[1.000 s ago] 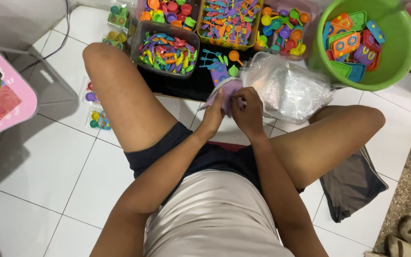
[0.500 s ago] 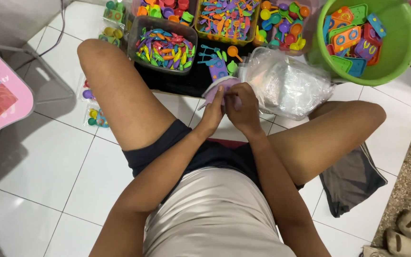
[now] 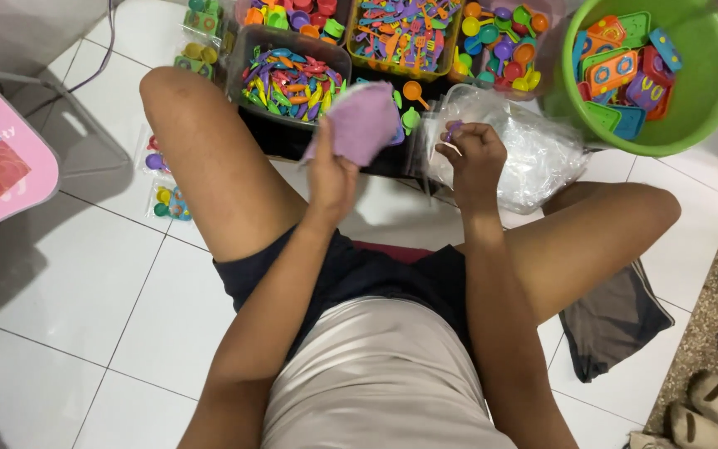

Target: The person sits on the floor and wipes a purple plastic toy with a cloth. They then place the toy and other small plastic items into a clear plastic bag, arranging them inside before sealing the bag.

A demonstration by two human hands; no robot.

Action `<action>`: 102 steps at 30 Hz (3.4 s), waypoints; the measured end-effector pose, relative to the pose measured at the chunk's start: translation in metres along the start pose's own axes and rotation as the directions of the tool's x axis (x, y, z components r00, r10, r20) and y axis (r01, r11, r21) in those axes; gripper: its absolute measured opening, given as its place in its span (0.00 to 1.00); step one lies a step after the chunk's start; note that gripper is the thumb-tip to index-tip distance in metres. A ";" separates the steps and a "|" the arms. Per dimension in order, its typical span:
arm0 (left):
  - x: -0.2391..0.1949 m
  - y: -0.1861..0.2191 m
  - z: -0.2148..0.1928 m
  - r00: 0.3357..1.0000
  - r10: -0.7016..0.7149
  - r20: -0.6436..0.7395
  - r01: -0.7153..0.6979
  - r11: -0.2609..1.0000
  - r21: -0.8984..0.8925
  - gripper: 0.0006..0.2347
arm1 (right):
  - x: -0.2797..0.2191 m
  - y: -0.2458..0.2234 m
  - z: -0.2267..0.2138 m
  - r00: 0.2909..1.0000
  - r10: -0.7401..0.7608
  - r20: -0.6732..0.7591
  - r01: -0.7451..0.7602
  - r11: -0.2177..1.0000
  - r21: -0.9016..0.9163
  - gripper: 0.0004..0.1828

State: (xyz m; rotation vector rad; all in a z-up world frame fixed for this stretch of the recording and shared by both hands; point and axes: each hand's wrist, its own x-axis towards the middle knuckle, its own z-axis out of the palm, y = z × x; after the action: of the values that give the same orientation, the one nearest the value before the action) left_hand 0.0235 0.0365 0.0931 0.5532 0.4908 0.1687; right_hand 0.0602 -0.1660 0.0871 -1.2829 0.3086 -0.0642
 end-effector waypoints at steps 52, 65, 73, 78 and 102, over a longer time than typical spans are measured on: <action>0.076 0.025 0.000 0.960 0.251 -0.122 -0.061 0.613 0.787 0.27 | 0.021 0.051 -0.031 0.974 -0.010 0.226 0.224 0.182 -0.957 0.24; 0.012 0.041 0.013 0.944 0.113 0.309 -0.323 0.149 0.934 0.12 | 0.047 0.027 -0.055 0.913 -0.406 0.048 0.336 0.679 -0.653 0.10; -0.001 0.013 0.026 0.796 0.132 0.591 -0.583 0.431 0.689 0.28 | 0.001 -0.034 -0.016 0.985 -0.051 0.162 0.086 0.972 -0.218 0.04; 0.006 0.004 0.019 0.791 -0.092 0.605 -0.374 0.710 0.596 0.12 | 0.007 -0.008 -0.021 0.873 0.047 0.486 -0.089 0.994 0.063 0.04; 0.024 0.046 0.019 0.965 0.245 0.095 -0.262 0.929 0.263 0.06 | 0.053 0.133 0.051 0.903 -0.161 0.398 0.396 -0.045 -0.917 0.35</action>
State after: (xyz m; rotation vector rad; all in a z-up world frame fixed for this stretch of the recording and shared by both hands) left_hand 0.0522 0.0731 0.1221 0.8918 0.3836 0.3335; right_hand 0.1073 -0.0919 -0.0368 -2.8636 -0.1997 -0.0892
